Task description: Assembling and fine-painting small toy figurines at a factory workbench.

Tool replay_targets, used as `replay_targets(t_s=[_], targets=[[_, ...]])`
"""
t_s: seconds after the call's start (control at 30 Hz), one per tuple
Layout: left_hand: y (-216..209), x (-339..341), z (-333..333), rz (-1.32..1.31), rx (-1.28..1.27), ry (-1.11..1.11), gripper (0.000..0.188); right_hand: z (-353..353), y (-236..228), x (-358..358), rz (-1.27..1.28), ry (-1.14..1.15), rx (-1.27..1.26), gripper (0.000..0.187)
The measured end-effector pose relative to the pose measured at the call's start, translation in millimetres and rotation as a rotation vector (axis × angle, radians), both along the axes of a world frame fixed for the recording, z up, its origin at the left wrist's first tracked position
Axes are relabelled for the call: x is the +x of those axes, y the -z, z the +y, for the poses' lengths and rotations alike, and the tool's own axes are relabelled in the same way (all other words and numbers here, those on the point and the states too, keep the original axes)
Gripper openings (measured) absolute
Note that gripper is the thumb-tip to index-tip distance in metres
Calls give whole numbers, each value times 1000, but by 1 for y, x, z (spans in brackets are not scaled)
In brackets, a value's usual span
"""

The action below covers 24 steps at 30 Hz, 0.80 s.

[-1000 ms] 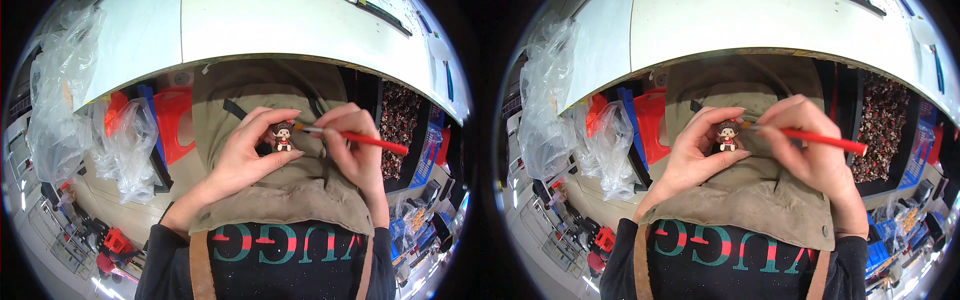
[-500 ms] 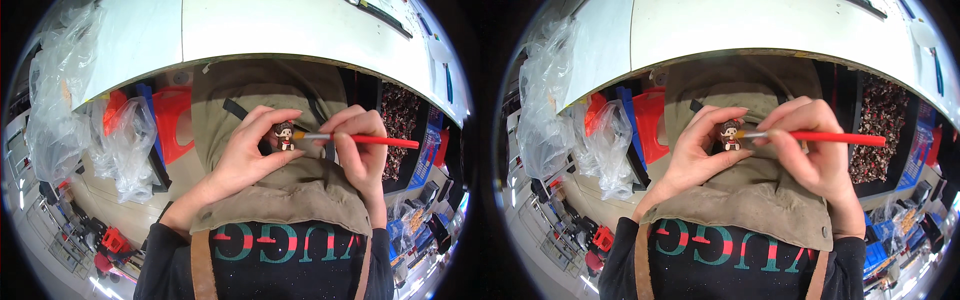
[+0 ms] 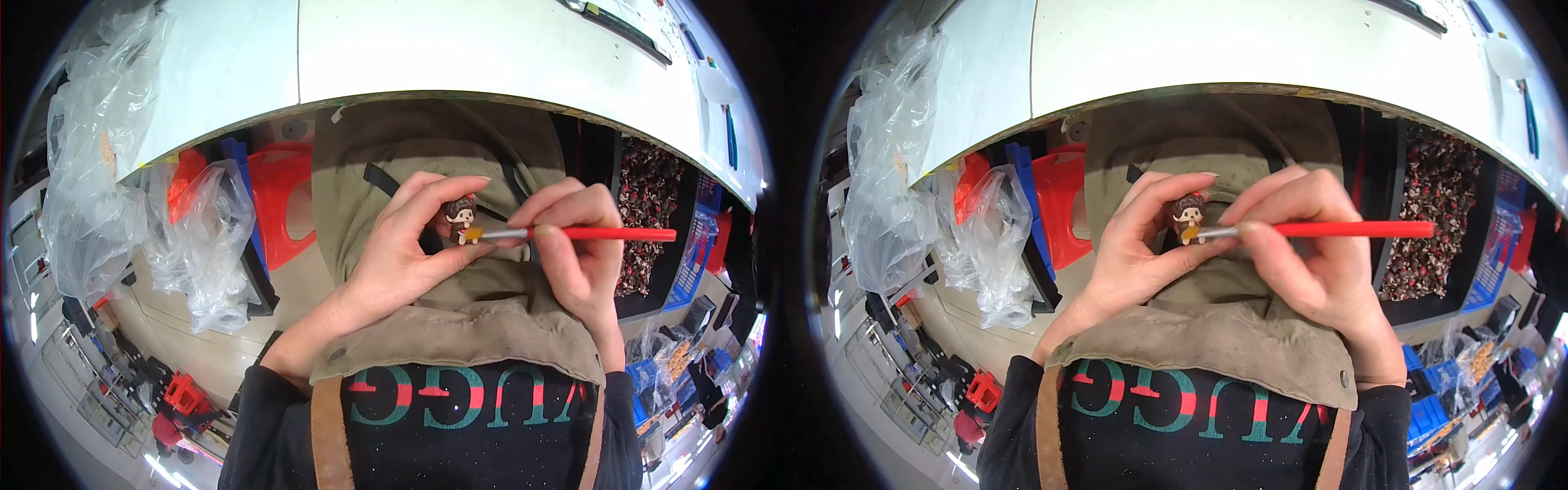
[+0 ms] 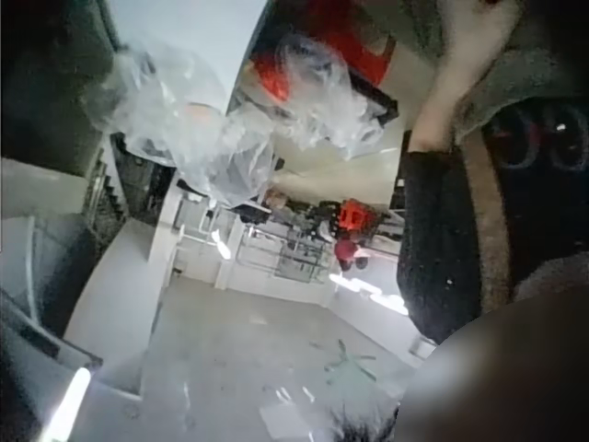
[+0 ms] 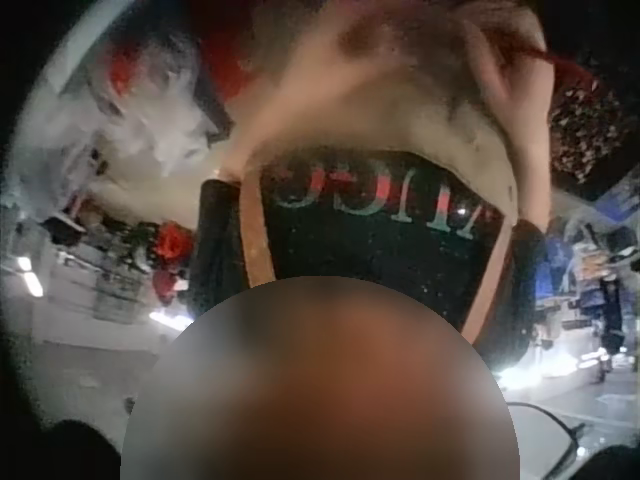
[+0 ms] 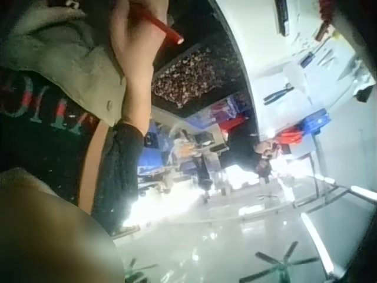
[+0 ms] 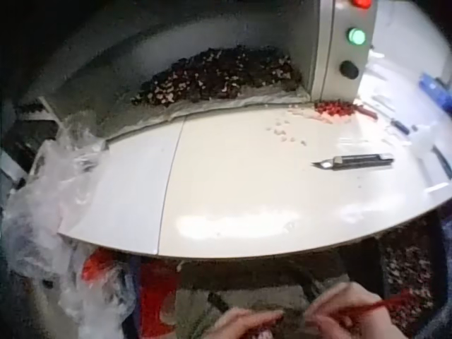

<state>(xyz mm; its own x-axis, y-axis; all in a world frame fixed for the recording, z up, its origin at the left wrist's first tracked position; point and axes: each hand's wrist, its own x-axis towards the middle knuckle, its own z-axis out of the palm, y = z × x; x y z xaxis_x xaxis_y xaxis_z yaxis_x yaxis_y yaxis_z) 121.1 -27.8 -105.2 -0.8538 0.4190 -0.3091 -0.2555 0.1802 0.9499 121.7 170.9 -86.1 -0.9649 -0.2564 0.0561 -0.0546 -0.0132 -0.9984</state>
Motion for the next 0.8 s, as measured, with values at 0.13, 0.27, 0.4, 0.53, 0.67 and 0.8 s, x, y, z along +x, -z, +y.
replay_targets(t_s=[0.13, 0.27, 0.4, 0.53, 0.67, 0.8], targets=[[-1, 1, -1, 35, 36, -1, 59, 4, 11, 0, 41, 54, 150, 5], [-2, -1, 1, -3, 58, -17, 59, 9, 1, 3, -68, 189, 53, 2], [-4, -1, 0, -45, 39, 8, 60, 10, 2, 4, -62, 164, 44, 1], [-3, -2, 0, -168, 240, -31, 59, 10, 1, 7, -95, 155, 56, 1], [-9, -4, 0, -346, 447, -118, 54, 19, 3, 8, -123, 218, -50, 4], [-11, -5, -1, -324, 480, -100, 52, 36, -6, 2, 35, 311, 17, 5]])
